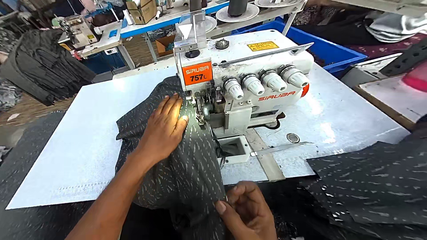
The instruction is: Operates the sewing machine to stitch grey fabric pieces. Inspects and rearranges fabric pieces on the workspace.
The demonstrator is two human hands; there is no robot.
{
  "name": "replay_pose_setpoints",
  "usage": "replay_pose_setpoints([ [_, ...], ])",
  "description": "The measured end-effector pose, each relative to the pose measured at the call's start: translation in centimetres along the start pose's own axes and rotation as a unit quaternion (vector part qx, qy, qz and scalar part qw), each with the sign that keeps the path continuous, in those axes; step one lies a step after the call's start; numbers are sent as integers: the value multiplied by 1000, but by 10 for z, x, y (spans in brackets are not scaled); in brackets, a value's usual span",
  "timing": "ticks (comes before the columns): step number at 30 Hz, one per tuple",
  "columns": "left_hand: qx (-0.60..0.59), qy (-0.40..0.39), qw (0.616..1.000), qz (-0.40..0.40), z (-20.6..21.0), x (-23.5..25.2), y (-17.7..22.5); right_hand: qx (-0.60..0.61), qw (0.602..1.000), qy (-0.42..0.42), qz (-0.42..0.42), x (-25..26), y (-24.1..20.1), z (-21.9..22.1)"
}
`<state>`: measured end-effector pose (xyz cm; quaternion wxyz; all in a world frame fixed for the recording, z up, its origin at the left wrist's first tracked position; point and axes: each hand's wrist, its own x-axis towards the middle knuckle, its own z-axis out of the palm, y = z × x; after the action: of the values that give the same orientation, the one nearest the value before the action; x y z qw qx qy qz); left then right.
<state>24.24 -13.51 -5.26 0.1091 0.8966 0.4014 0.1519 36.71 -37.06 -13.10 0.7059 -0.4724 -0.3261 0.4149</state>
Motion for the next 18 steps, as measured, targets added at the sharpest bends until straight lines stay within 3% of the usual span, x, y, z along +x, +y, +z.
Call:
replay_pose_setpoints([
  [7, 23, -17, 999, -31, -1, 60, -34, 11, 999, 27, -41, 56, -3, 23],
  [15, 72, -64, 988, -118, -14, 117, -50, -34, 994, 105, 3, 100, -11, 45],
  [16, 84, -44, 988, -118, -14, 123, -53, -36, 992, 118, 7, 101, -12, 48],
  [18, 93, 73, 990, -71, -14, 123, -60, -27, 990, 139, 4, 101, -11, 53],
])
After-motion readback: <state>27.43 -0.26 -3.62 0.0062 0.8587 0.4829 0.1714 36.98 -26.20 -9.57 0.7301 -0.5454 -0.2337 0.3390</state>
